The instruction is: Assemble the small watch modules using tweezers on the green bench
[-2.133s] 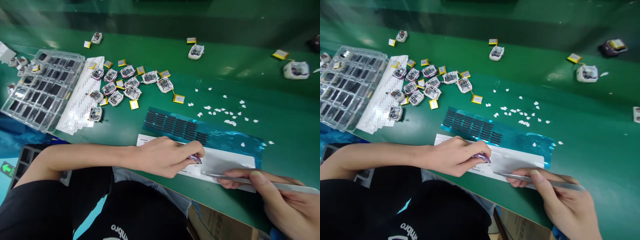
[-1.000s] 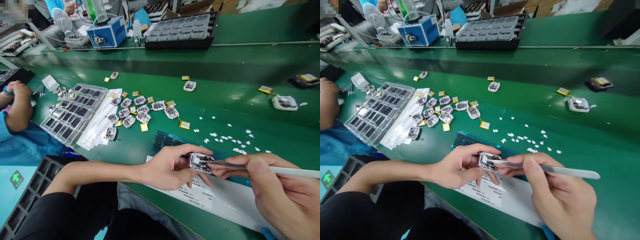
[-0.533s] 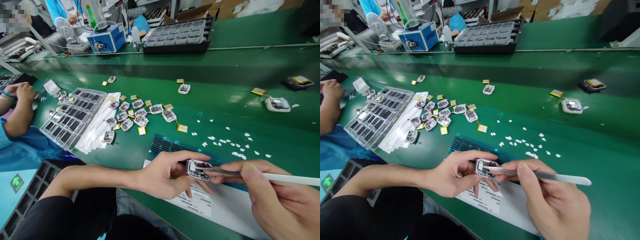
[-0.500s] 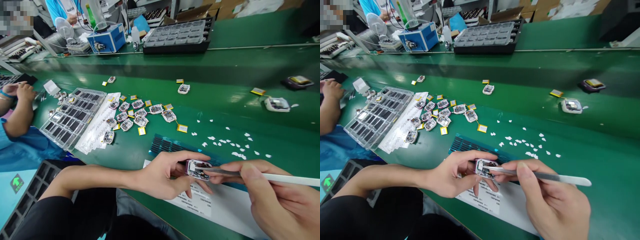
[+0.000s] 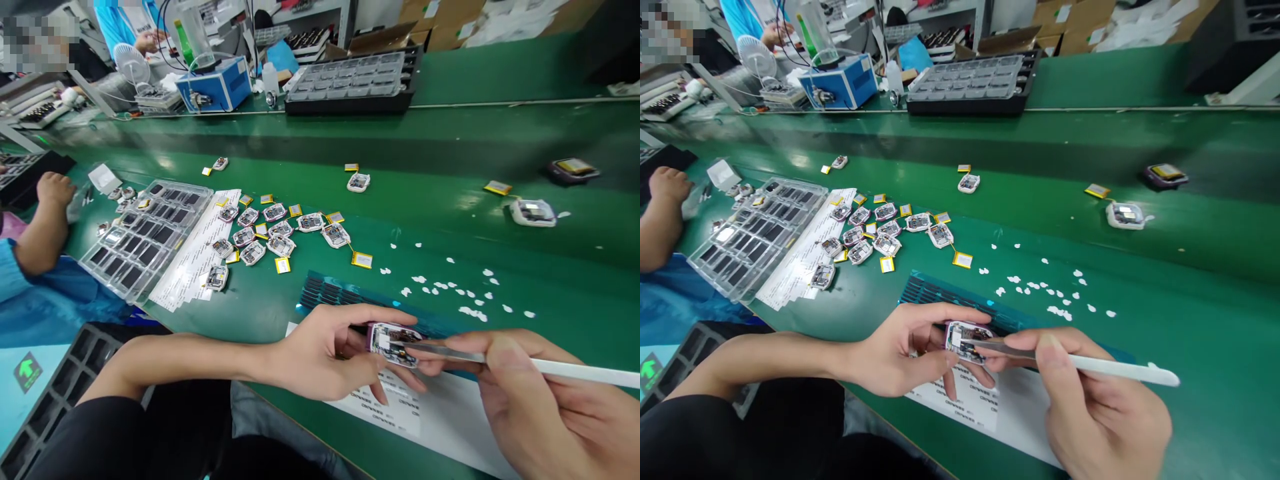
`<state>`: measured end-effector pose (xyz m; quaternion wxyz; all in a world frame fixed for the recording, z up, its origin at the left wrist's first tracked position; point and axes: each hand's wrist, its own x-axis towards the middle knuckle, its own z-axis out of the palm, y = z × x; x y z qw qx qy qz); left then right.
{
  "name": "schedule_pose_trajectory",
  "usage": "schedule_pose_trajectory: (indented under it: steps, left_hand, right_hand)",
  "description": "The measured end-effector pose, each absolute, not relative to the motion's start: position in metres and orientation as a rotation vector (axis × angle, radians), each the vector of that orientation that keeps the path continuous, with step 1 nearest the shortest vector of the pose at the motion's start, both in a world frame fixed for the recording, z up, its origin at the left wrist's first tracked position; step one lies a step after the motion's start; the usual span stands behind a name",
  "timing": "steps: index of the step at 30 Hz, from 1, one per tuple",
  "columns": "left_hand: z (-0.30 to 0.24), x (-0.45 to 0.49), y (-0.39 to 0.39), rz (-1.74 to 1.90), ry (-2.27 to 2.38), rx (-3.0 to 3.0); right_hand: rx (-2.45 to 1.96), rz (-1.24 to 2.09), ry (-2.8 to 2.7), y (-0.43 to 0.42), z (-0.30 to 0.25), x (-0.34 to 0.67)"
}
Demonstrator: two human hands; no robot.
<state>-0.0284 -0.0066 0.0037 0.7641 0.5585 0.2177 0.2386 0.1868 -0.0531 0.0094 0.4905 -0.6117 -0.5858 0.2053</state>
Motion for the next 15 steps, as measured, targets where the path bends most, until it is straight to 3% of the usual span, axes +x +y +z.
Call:
schedule_pose_trajectory:
  steps: [15]
  left_hand:
    - [0.004, -0.027, -0.008, 0.498, 0.539, 1.149]
  right_hand:
    - [-1.571, 0.453, -1.643, -0.062, 0.009, 0.197]
